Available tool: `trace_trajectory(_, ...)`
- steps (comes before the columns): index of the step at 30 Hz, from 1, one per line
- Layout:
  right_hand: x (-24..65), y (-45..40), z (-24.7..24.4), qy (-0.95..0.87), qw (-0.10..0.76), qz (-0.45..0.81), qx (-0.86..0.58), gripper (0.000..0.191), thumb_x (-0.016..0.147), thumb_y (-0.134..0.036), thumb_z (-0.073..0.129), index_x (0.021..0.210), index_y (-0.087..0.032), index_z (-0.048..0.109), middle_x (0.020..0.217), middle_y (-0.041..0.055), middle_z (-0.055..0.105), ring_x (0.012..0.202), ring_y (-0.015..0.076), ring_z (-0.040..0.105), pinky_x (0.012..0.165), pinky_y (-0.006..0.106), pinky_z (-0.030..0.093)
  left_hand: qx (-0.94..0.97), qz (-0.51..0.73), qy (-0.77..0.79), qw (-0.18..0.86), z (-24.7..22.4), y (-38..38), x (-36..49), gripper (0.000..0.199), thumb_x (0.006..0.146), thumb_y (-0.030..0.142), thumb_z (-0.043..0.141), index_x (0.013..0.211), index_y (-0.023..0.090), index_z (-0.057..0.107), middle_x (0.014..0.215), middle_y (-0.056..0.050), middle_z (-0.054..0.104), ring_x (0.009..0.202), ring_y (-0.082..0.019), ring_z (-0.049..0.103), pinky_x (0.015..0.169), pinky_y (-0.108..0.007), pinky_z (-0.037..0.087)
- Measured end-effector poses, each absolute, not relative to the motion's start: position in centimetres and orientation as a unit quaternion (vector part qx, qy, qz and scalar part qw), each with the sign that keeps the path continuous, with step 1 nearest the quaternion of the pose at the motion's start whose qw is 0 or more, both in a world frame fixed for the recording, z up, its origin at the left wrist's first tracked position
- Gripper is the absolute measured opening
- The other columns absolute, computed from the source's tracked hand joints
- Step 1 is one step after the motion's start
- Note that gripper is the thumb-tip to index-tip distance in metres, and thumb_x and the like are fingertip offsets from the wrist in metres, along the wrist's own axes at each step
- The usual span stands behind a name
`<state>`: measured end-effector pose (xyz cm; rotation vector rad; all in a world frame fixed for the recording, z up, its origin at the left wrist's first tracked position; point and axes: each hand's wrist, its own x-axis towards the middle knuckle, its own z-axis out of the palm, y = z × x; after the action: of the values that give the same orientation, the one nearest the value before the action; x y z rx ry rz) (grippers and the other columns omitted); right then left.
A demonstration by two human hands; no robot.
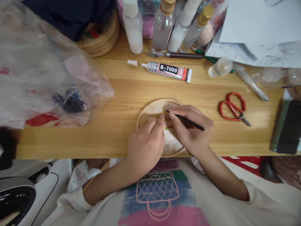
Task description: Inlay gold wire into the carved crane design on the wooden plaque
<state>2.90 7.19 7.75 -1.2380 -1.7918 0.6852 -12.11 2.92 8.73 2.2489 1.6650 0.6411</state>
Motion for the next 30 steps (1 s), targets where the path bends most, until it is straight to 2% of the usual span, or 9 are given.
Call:
trace_trajectory(10,3.1,7.2,7.9,-0.708,0.419,0.274,-0.498,0.011,0.083,-0.011,0.069,0.088,-0.020,0.072,0.085,0.0027,0.076,0.081,0.0154,0.072,0.075,0.029,0.060,0.779,0.212,0.575,0.132,8.8,2.8,-12.2,0.032,0.097,0.008,0.040,0.120,0.002,0.061,0.090,-0.010,0.073,0.074,-0.021,0.072,0.060,-0.030,0.057)
trace_trajectory(19,4.2,7.3,7.9,-0.588,0.447,0.342,-0.581,0.009,0.083,-0.017,0.072,0.085,-0.025,0.074,0.082,-0.0019,0.076,0.077,0.0128,0.071,0.072,0.026,0.059,0.785,0.218,0.567,0.124,9.3,3.5,-14.0,0.030,0.100,0.012,0.041,0.123,0.011,0.060,0.093,-0.006,0.075,0.080,-0.015,0.071,0.068,-0.025,0.057)
trace_trajectory(23,4.0,6.6,7.8,-0.579,0.450,0.345,-0.586,0.008,0.082,-0.018,0.073,0.087,-0.023,0.075,0.084,-0.0005,0.076,0.078,0.0135,0.071,0.072,0.028,0.059,0.850,0.170,0.488,0.105,9.6,5.0,-16.7,0.029,0.100,0.014,0.043,0.123,0.013,0.060,0.091,-0.004,0.073,0.074,-0.014,0.069,0.063,-0.025,0.052)
trace_trajectory(26,3.9,5.9,7.4,-0.565,0.471,0.339,-0.586,0.009,0.082,-0.017,0.073,0.088,-0.023,0.075,0.084,-0.0003,0.076,0.078,0.0129,0.071,0.072,0.027,0.058,0.901,0.139,0.408,0.049,9.7,6.5,-18.1,0.028,0.100,0.014,0.040,0.120,0.013,0.061,0.084,-0.002,0.070,0.066,-0.014,0.064,0.056,-0.026,0.046)
trace_trajectory(30,3.8,5.4,6.6,-0.550,0.501,0.322,-0.585,0.009,0.082,-0.017,0.072,0.089,-0.023,0.075,0.085,0.0000,0.075,0.078,0.0130,0.070,0.070,0.027,0.058,0.937,0.128,0.324,-0.017,9.4,8.7,-18.5,0.031,0.102,0.012,0.033,0.114,0.012,0.062,0.075,0.000,0.066,0.067,-0.014,0.063,0.055,-0.025,0.043)
